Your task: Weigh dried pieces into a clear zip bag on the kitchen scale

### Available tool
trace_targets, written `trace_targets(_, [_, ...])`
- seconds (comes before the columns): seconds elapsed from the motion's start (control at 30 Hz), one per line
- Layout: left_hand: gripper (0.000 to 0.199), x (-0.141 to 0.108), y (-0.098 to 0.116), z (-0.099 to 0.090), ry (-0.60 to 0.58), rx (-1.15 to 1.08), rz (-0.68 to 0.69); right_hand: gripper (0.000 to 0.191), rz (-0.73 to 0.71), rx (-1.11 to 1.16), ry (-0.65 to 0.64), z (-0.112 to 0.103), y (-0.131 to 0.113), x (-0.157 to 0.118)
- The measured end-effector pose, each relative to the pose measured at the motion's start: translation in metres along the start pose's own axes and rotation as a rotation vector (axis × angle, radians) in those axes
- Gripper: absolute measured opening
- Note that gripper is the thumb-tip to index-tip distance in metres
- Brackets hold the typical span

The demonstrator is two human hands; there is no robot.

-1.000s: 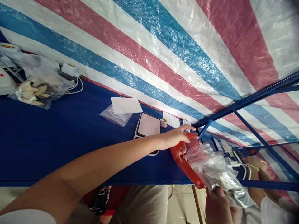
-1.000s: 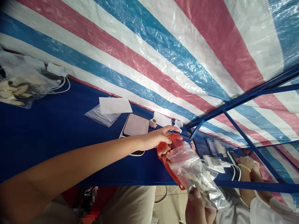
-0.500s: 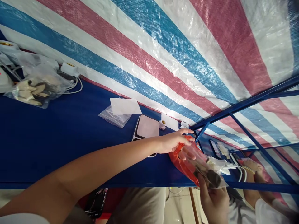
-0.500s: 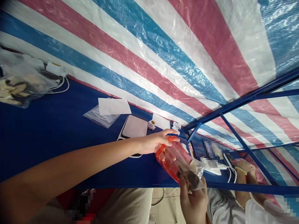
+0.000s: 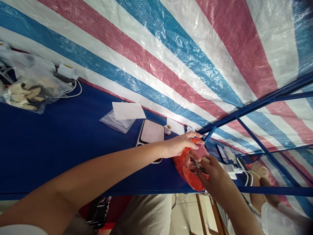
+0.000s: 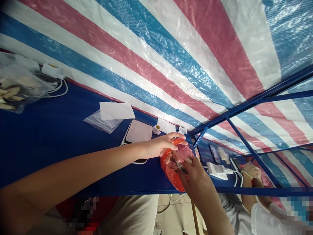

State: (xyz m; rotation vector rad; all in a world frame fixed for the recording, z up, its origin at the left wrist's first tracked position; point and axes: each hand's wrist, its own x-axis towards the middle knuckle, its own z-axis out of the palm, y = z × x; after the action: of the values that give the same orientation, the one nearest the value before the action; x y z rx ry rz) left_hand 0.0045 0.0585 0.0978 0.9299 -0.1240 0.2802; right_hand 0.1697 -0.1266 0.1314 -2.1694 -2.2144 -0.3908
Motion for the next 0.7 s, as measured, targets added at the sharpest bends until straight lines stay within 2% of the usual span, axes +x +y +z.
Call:
trace_targets(0.13, [0.062,-0.006,0.004,0.003,0.056,0.448,0.038,0.019,0.000,-0.024,-0.052,0.003,0.003,0.012])
trace_targets(0.2, [0.058,-0.009,0.005,0.002,0.048,0.686,0.105,0.020,0.017,-0.016,-0.072,0.003,0.003,0.012])
trace_targets(0.3, [0.036,-0.009,0.002,-0.003,0.049,1.027,0.244,0.022,0.030,-0.011,-0.079,0.005,0.003,0.010])
trace_targets(0.37, [0.013,-0.006,-0.001,-0.007,0.039,1.169,0.271,0.023,0.023,-0.009,-0.071,0.006,0.004,0.009])
trace_targets(0.43, [0.003,-0.003,-0.005,-0.010,0.030,1.222,0.282,0.023,0.020,-0.004,-0.063,0.005,0.007,0.008])
trace_targets(0.57, [0.009,-0.001,-0.009,-0.009,0.095,1.216,0.310,0.034,0.046,0.065,-0.049,-0.002,0.006,0.011])
trace_targets(0.7, [0.005,-0.002,-0.011,-0.006,0.167,1.190,0.310,0.028,0.073,0.189,-0.034,-0.013,-0.004,0.017])
